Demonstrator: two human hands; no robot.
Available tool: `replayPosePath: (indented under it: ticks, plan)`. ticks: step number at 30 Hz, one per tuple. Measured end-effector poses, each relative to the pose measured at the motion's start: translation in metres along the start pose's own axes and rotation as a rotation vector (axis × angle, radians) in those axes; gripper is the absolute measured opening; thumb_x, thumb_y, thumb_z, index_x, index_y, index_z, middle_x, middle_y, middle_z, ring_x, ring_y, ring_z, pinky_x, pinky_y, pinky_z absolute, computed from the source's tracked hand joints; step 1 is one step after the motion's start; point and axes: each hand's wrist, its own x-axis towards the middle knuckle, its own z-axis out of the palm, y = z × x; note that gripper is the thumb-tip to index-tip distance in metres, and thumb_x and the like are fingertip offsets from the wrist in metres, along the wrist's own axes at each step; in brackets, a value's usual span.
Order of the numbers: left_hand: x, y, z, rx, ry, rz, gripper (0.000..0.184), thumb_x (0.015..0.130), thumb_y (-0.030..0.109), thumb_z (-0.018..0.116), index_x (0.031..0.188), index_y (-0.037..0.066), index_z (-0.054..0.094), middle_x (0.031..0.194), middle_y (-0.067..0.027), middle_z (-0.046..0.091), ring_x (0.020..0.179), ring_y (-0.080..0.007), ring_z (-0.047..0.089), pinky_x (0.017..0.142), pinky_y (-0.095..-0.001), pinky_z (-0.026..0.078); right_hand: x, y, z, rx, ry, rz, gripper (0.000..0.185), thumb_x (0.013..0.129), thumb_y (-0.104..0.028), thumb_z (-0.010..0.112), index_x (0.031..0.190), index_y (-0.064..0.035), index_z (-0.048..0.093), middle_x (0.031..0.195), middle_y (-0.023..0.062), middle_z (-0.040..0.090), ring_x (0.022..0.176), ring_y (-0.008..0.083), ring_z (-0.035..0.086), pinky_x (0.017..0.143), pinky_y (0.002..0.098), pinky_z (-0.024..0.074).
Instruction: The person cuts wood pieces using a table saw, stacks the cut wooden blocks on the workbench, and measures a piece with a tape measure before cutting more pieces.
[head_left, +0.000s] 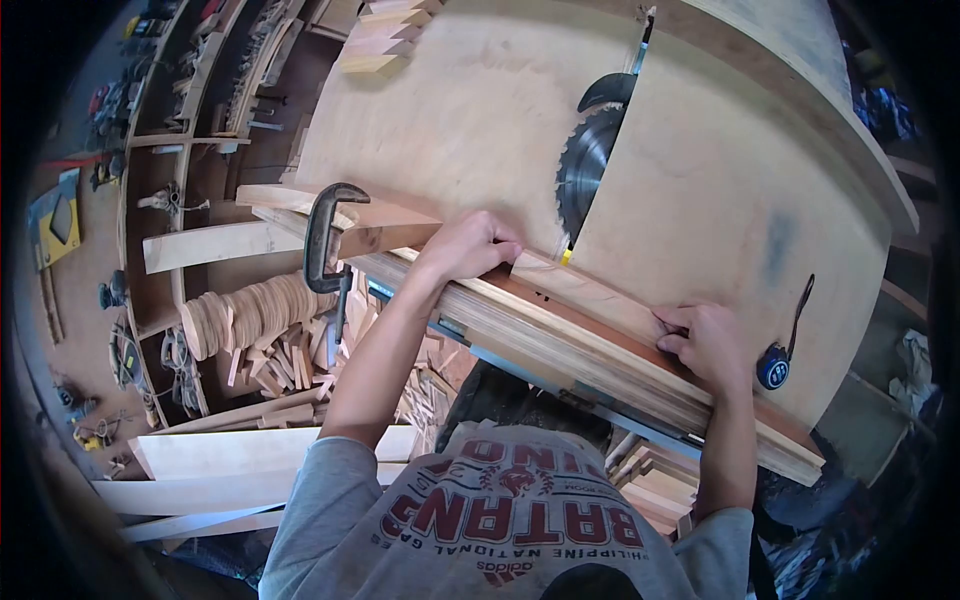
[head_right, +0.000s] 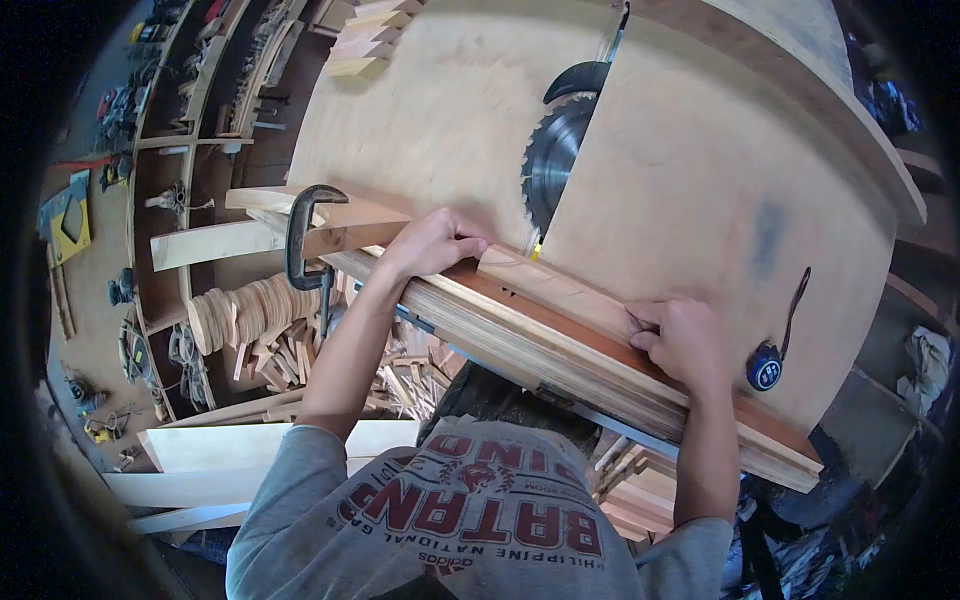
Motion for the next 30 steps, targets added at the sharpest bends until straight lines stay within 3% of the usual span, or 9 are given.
replayPosePath:
  ticks: [4,10,14,16,19,22,27,28,30]
  plan:
    - [-0.004,0.001,0.002,-0.097,0.064,0.028,0.022,0.09,0.019,0.073,0.099,0.0,0.078,0.087,-0.0233,0.074,0.08,-0.035,0.073,0.077,-0.0426,0.055,0.001,0.005,0.005,0.018,0.015,0.002,0.017,0.08,-0.02,0.08,0.093,-0.0103,0.075,0.089,0.0161,0.073,0.091,0.0372,0.07,0.08,0.0499,0.0538]
    - [-0.005,0.004,0.003,-0.095,0.06,-0.017,0.025,0.092,0.02,0.072,0.107,0.004,0.082,0.097,-0.0208,0.079,0.09,-0.0334,0.076,0.086,-0.0403,0.057,0.003,0.003,0.004,-0.054,-0.06,0.027,0.035,0.076,-0.015,0.084,0.11,-0.0103,0.08,0.083,0.0163,0.069,0.087,0.0379,0.068,0.079,0.0486,0.0511]
    - [-0.018,0.018,-0.004,-0.105,0.049,-0.062,0.023,0.093,0.019,0.072,0.108,0.005,0.083,0.095,-0.0215,0.078,0.09,-0.0337,0.076,0.087,-0.0431,0.057,-0.01,-0.002,0.011,-0.061,0.067,0.016,0.049,0.079,-0.027,0.085,0.123,-0.0095,0.073,0.107,0.0168,0.072,0.106,0.0385,0.067,0.093,0.0477,0.0529]
    - [-0.036,0.024,-0.004,0.381,0.395,0.181,0.022,0.094,0.016,0.07,0.108,0.004,0.081,0.099,-0.0189,0.079,0.09,-0.0322,0.076,0.086,-0.0437,0.056,-0.024,-0.008,0.009,-0.028,0.225,-0.05,0.057,0.081,-0.036,0.084,0.129,-0.0093,0.07,0.12,0.0174,0.072,0.118,0.0392,0.065,0.101,0.0475,0.0525]
    - [-0.101,0.043,0.017,-0.015,0.958,0.374,0.015,0.095,0.013,0.069,0.098,0.0,0.075,0.096,-0.0157,0.077,0.087,-0.0319,0.071,0.08,-0.0409,0.052,-0.052,-0.037,0.011,0.176,0.147,-0.177,0.093,0.074,-0.053,0.089,0.146,-0.0034,0.058,0.146,0.0227,0.06,0.136,0.0425,0.054,0.115,0.0547,0.0429]
    - [-0.158,-0.01,0.116,-0.239,1.342,0.507,0.018,0.099,0.012,0.065,0.085,0.002,0.063,0.081,-0.0117,0.064,0.075,-0.0284,0.058,0.072,-0.0385,0.046,-0.057,-0.058,0.033,-0.336,0.075,-0.159,0.116,0.065,-0.055,0.093,0.155,-0.0028,0.043,0.156,0.0301,0.045,0.143,0.0476,0.044,0.12,0.0687,0.0294]
    - [-0.112,-0.179,0.283,-1.167,1.237,-0.58,0.017,0.109,0.026,0.059,0.11,0.011,0.065,0.094,-0.003,0.059,0.089,-0.0162,0.056,0.082,-0.0375,0.046,-0.042,-0.068,0.037,-0.323,0.032,-0.045,0.095,0.06,-0.032,0.091,0.143,-0.005,0.052,0.147,0.0257,0.051,0.142,0.0435,0.047,0.122,0.0636,0.0314]
    - [-0.099,-0.171,0.264,-1.174,1.223,-0.576,0.017,0.109,0.026,0.059,0.11,0.011,0.065,0.094,-0.003,0.059,0.089,-0.0162,0.056,0.082,-0.0375,0.046,-0.04,-0.071,0.035,-0.27,0.005,-0.023,0.091,0.057,-0.025,0.088,0.139,-0.0055,0.055,0.147,0.0247,0.051,0.143,0.0427,0.047,0.124,0.0618,0.0312]
    - [-0.069,-0.151,0.221,-2.113,0.823,-0.432,0.025,0.11,0.03,0.054,0.126,0.013,0.064,0.114,-0.0031,0.064,0.105,-0.0154,0.059,0.089,-0.0382,0.048,-0.038,-0.066,0.04,-0.272,0.045,-0.046,0.093,0.054,-0.024,0.088,0.139,-0.0053,0.054,0.143,0.0248,0.053,0.139,0.0429,0.05,0.122,0.0607,0.0333]
